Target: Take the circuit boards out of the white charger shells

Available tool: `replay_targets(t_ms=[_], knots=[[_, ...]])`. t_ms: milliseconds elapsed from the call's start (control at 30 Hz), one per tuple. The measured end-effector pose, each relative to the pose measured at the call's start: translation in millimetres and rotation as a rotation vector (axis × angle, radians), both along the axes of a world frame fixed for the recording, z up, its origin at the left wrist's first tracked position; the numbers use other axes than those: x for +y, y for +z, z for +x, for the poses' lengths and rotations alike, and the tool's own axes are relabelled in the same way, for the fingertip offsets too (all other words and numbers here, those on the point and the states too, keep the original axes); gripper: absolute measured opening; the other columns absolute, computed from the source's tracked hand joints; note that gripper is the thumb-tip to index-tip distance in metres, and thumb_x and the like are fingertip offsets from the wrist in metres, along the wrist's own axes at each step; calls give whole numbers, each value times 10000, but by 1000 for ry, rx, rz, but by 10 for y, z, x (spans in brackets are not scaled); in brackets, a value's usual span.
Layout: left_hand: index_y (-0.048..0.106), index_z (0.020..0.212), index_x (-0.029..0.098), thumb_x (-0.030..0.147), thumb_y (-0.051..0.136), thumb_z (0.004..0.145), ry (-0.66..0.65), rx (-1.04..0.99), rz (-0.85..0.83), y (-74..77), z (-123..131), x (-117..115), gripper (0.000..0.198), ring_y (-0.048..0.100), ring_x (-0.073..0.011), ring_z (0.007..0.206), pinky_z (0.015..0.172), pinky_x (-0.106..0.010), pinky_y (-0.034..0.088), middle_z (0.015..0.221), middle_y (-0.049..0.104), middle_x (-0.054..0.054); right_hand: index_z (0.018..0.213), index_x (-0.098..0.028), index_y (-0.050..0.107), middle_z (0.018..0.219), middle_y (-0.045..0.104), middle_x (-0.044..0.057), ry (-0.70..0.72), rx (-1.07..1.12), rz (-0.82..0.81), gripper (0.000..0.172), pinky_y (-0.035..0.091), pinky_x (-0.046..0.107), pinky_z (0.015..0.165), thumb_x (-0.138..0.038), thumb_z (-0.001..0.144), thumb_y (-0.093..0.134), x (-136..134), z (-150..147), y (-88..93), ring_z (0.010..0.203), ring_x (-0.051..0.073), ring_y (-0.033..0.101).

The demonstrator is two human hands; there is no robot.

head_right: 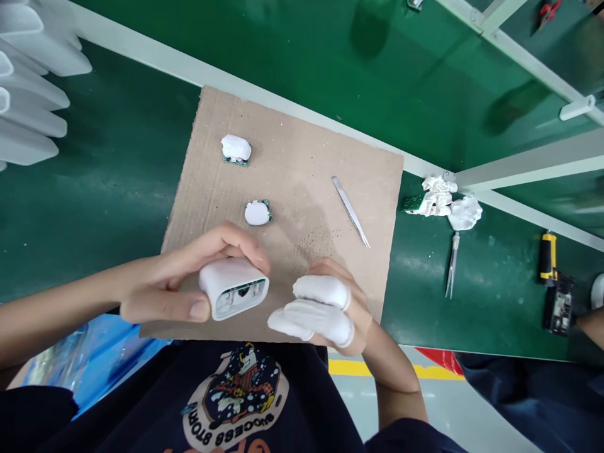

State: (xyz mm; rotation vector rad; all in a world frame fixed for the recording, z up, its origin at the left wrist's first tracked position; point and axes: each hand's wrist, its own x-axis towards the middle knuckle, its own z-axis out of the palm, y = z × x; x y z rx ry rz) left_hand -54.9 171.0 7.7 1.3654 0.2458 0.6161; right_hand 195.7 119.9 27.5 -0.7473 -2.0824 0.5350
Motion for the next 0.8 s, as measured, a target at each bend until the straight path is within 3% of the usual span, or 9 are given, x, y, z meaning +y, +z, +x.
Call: replay_targets(t_ms=[100, 233, 333, 433, 600, 733, 800], knots=[[488, 1207, 217, 478, 730, 793, -36, -12, -79, 14, 9, -16, 546, 601, -199, 805, 641, -289, 465, 1029, 631, -92, 971, -149, 663, 880, 675, 85, 87, -27, -35, 133, 556, 361, 555, -181, 968, 533, 44, -47, 9, 715, 179, 629], [494, 1141, 203, 490, 671, 835, 23, 1, -174, 48, 38, -48, 456, 575, -175, 775, 624, -274, 438, 974, 615, -79, 981, -123, 667, 837, 711, 92, 133, 119, -86, 86, 574, 332, 554, -133, 923, 605, 79, -170, 3, 708, 174, 667], [466, 1137, 195, 431, 624, 869, -20, -1, -168, 35, 50, -31, 391, 568, -168, 788, 638, -269, 435, 986, 596, -81, 968, -137, 670, 759, 716, 65, 112, 221, -137, 94, 560, 297, 511, -138, 930, 583, 83, -232, -25, 636, 153, 665], [443, 1170, 192, 368, 630, 864, -79, -47, -132, -4, 48, -4, 400, 563, -158, 786, 631, -255, 433, 1010, 580, -81, 853, -200, 654, 671, 675, 16, -50, 191, -155, 147, 532, 302, 480, -162, 943, 544, 86, -164, -62, 561, 147, 633], [473, 1137, 185, 386, 654, 837, -30, -35, -196, -9, 45, -29, 404, 546, -150, 761, 609, -247, 404, 981, 579, -74, 590, -216, 512, 505, 439, -57, -542, -76, -72, 326, 395, 276, 476, -239, 881, 657, 254, 156, -110, 465, 107, 453], [484, 1133, 193, 409, 664, 826, -24, -22, -212, 0, 48, -52, 417, 536, -152, 757, 618, -254, 399, 981, 578, -74, 827, -222, 647, 719, 587, -9, -730, -290, -60, 59, 480, 332, 637, -259, 841, 691, 458, 310, -131, 668, 169, 553], [487, 1132, 197, 420, 671, 818, -26, -29, -229, -12, 49, -52, 427, 533, -151, 756, 618, -251, 398, 980, 577, -71, 789, -220, 667, 712, 611, 5, -714, -307, -9, 95, 496, 357, 666, -252, 878, 658, 490, 313, -125, 713, 192, 567]])
